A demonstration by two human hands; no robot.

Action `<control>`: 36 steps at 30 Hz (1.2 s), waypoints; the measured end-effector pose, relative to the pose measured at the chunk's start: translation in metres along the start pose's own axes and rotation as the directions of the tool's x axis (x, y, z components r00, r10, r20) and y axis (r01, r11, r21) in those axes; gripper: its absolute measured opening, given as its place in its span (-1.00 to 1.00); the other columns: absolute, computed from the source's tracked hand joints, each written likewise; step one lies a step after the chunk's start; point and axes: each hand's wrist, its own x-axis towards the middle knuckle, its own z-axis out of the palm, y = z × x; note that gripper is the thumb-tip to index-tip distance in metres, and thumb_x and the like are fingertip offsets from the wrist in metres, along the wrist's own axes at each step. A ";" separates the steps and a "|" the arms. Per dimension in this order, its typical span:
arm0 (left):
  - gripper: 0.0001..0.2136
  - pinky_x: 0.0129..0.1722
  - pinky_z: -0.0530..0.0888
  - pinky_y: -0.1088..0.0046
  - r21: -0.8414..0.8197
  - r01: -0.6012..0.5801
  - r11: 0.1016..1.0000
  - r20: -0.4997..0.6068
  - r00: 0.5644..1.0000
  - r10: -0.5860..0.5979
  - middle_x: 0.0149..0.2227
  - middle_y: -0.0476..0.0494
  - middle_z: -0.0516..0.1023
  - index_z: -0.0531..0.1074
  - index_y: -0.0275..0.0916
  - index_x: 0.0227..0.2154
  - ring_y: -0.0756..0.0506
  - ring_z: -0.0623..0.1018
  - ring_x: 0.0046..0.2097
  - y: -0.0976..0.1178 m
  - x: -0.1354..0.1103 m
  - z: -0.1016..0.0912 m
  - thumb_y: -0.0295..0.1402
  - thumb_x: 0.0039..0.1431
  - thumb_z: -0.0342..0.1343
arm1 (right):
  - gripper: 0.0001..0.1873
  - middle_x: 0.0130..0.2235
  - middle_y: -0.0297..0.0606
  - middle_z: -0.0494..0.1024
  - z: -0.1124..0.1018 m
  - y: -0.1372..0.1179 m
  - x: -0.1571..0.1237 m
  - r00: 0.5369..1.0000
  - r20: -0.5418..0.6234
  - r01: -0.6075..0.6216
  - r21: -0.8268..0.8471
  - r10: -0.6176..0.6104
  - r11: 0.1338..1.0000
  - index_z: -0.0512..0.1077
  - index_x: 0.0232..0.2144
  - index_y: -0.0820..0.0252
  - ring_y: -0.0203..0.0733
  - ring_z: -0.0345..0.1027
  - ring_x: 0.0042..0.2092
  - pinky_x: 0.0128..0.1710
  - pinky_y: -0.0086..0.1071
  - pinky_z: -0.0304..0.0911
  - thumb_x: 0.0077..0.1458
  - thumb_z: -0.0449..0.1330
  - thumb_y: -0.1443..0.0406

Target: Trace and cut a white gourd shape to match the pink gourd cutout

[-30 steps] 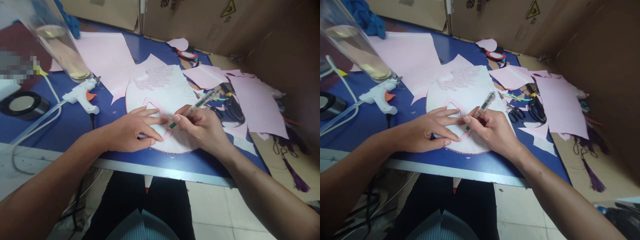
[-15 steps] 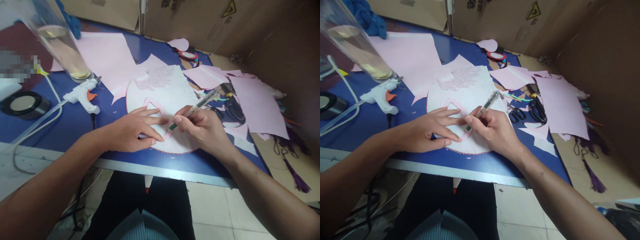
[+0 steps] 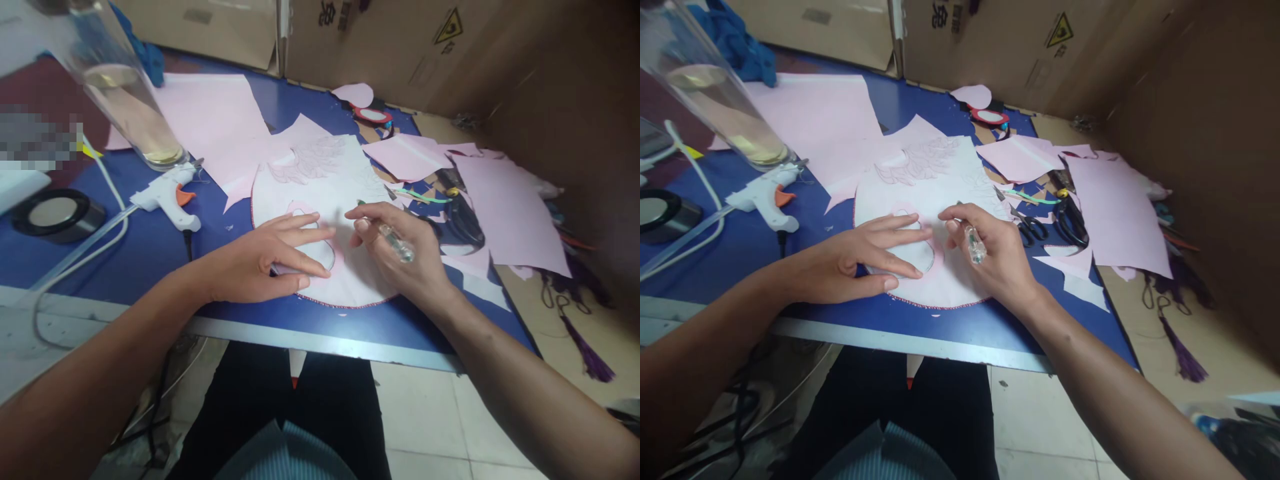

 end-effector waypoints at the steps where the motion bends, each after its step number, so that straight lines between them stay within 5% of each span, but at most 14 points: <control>1: -0.68 0.49 0.15 -0.12 -0.018 0.029 0.999 -0.031 0.999 -0.030 0.44 0.02 0.37 0.67 0.07 0.05 -0.29 0.16 0.54 0.001 0.000 -0.001 -0.37 0.34 0.15 | -0.80 -0.32 -0.29 0.62 0.000 0.003 0.000 1.000 -0.005 0.012 -0.029 -0.012 1.000 0.57 -0.04 0.08 -0.16 0.48 -0.27 -0.17 -0.25 0.35 0.45 0.19 0.18; 4: -0.67 0.47 0.25 -0.05 -0.029 0.141 0.990 -0.187 0.972 -0.144 0.41 -0.06 0.43 0.64 -0.02 0.10 -0.27 0.28 0.49 0.000 -0.001 -0.002 -0.31 0.35 0.14 | -0.83 -0.31 -0.29 0.61 0.000 0.011 0.000 1.000 0.006 0.028 -0.118 -0.028 0.993 0.57 -0.06 0.11 -0.20 0.40 -0.36 -0.30 -0.29 0.29 0.40 0.24 0.21; 7: -0.66 0.44 0.32 -0.01 0.014 0.265 0.964 -0.395 0.887 -0.239 0.32 -0.17 0.54 0.64 -0.11 0.10 -0.27 0.46 0.38 -0.007 -0.001 0.000 -0.26 0.32 0.17 | -0.77 -0.30 -0.30 0.61 0.002 0.014 0.000 0.998 0.062 0.041 -0.149 -0.032 0.988 0.56 -0.04 0.14 -0.25 0.33 -0.41 -0.35 -0.30 0.23 0.33 0.31 0.17; 10: -0.64 0.40 0.40 0.03 0.035 0.364 0.931 -0.491 0.818 -0.301 0.25 -0.21 0.60 0.63 -0.17 0.10 -0.26 0.55 0.30 -0.016 -0.001 0.002 -0.28 0.31 0.14 | -0.67 -0.25 -0.27 0.63 0.004 0.013 0.000 0.994 0.113 0.025 -0.148 -0.008 0.989 0.54 0.00 0.15 -0.25 0.34 -0.40 -0.33 -0.29 0.23 0.29 0.36 0.11; 17: -0.56 0.40 0.39 0.12 0.113 0.465 0.878 -0.509 0.786 -0.351 0.27 -0.25 0.59 0.57 -0.28 0.17 -0.22 0.54 0.31 -0.025 -0.002 0.007 -0.41 0.27 0.09 | -0.68 -0.17 -0.22 0.66 0.008 0.003 0.000 0.987 0.151 -0.022 -0.218 0.056 0.976 0.50 0.03 0.11 -0.18 0.41 -0.33 -0.29 -0.27 0.28 0.31 0.33 0.13; 27: -0.64 0.39 0.37 0.01 0.304 0.387 0.871 -0.408 0.879 -0.248 0.33 -0.19 0.52 0.64 -0.13 0.11 -0.24 0.47 0.36 -0.032 -0.003 0.012 -0.41 0.32 0.11 | -0.65 -0.15 -0.22 0.67 0.022 -0.007 0.041 0.967 0.168 -0.123 -0.355 0.192 0.927 0.48 0.04 0.07 -0.07 0.51 -0.20 -0.24 -0.30 0.25 0.22 0.35 0.22; 36: -0.61 0.38 0.41 0.07 0.256 0.457 0.852 -0.499 0.817 -0.289 0.29 -0.27 0.56 0.60 -0.22 0.17 -0.25 0.51 0.33 -0.027 -0.004 0.014 -0.42 0.35 0.08 | -0.63 -0.32 -0.36 0.60 0.037 0.002 0.047 0.957 0.143 -0.230 -0.149 0.251 0.962 0.54 -0.13 0.08 -0.18 0.43 -0.31 -0.33 -0.37 0.18 -0.02 0.21 0.46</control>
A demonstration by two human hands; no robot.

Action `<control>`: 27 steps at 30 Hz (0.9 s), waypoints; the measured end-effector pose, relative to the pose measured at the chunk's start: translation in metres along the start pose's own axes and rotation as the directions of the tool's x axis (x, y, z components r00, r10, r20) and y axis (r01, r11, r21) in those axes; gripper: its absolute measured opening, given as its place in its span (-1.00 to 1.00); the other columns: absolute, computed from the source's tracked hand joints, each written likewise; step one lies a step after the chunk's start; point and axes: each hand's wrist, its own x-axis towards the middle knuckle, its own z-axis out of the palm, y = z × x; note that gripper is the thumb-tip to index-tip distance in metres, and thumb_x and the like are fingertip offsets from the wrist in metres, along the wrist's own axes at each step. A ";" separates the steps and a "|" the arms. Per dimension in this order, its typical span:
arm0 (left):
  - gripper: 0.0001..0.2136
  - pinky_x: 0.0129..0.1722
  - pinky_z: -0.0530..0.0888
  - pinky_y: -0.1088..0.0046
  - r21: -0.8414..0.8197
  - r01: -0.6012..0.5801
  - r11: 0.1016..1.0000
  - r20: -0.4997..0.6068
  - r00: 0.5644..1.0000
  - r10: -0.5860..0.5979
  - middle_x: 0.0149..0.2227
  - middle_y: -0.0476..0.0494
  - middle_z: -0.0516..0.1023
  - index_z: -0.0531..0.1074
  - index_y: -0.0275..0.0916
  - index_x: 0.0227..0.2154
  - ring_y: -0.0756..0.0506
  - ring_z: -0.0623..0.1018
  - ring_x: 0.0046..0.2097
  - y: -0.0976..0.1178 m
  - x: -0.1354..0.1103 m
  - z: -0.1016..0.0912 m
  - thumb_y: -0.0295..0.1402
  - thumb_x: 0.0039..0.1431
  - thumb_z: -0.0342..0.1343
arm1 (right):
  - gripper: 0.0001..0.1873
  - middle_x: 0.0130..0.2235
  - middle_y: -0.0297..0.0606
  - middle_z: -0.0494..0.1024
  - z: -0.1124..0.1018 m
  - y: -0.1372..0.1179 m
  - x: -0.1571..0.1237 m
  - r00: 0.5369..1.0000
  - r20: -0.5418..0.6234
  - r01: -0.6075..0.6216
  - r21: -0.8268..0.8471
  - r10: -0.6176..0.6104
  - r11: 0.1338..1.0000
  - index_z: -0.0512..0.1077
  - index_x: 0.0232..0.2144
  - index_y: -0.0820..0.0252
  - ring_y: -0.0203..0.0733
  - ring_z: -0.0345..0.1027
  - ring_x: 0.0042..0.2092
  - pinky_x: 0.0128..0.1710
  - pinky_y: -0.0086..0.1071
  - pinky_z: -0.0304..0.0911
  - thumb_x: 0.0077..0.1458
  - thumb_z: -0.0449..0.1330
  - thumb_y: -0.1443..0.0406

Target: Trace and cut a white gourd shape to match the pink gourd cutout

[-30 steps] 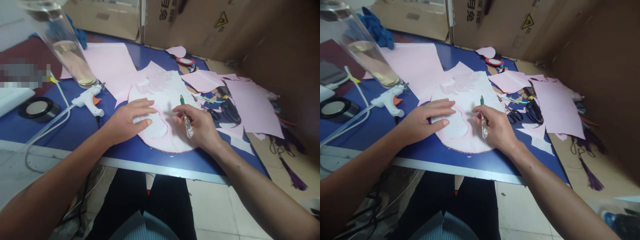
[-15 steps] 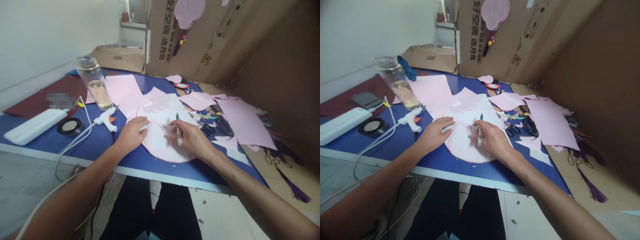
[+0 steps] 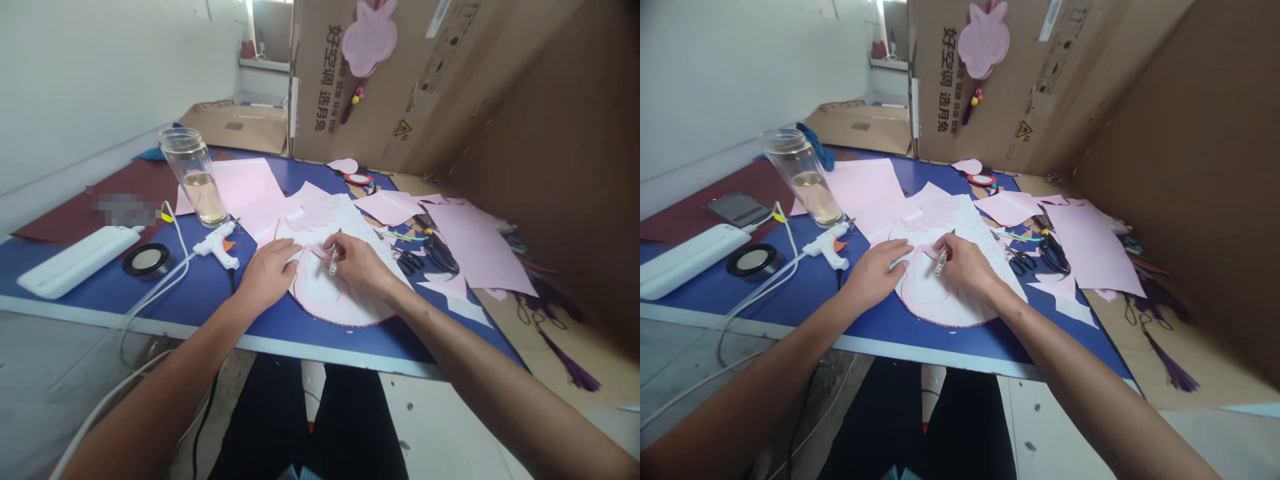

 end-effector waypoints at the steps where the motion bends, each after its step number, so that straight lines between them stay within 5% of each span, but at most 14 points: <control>1: -0.61 0.39 0.40 0.06 0.015 0.008 1.000 -0.001 1.000 -0.008 0.29 -0.28 0.56 0.59 -0.24 0.17 -0.25 0.51 0.34 0.001 0.000 0.000 -0.44 0.35 0.07 | -0.63 -0.33 -0.36 0.58 -0.004 0.002 0.001 1.000 -0.029 0.002 0.017 -0.001 1.000 0.55 -0.15 0.09 -0.18 0.42 -0.33 -0.34 -0.36 0.18 -0.03 0.21 0.45; 10: -0.60 0.41 0.40 0.03 0.078 0.065 0.995 0.016 0.998 -0.067 0.32 -0.25 0.53 0.60 -0.25 0.15 -0.26 0.47 0.37 0.003 0.001 -0.002 -0.49 0.34 0.04 | -0.61 -0.41 -0.40 0.47 -0.067 0.044 0.054 0.941 -0.324 -0.101 0.023 0.103 0.995 0.56 -0.16 0.14 -0.20 0.33 -0.37 -0.37 -0.33 0.13 -0.13 0.30 0.44; 19: -0.62 0.40 0.40 0.02 0.080 0.057 0.995 0.001 0.998 -0.057 0.31 -0.29 0.54 0.62 -0.27 0.11 -0.27 0.48 0.36 0.001 0.002 -0.001 -0.49 0.34 0.02 | -0.64 -0.44 -0.43 0.40 -0.094 0.080 0.124 0.848 -0.501 -0.202 -0.002 0.174 0.979 0.56 -0.25 0.15 -0.21 0.26 -0.41 -0.37 -0.33 0.14 -0.19 0.30 0.49; 24: -0.61 0.39 0.41 0.00 0.083 0.065 0.994 -0.004 0.998 -0.065 0.30 -0.29 0.55 0.62 -0.27 0.10 -0.28 0.48 0.36 0.001 0.002 -0.001 -0.46 0.34 0.01 | -0.59 -0.32 -0.29 0.53 -0.111 0.095 0.130 0.800 -0.565 -0.296 -0.080 0.201 0.952 0.59 -0.11 0.23 -0.15 0.34 -0.30 -0.22 -0.23 0.23 -0.06 0.28 0.51; 27: -0.61 0.40 0.40 0.00 0.080 0.067 0.994 -0.002 0.998 -0.067 0.30 -0.30 0.54 0.61 -0.28 0.11 -0.28 0.47 0.36 0.001 0.002 -0.001 -0.45 0.34 0.00 | -0.53 -0.25 -0.22 0.58 -0.117 0.097 0.114 0.826 -0.538 -0.277 -0.131 0.166 0.952 0.59 -0.03 0.26 -0.13 0.38 -0.26 -0.18 -0.22 0.25 -0.03 0.24 0.53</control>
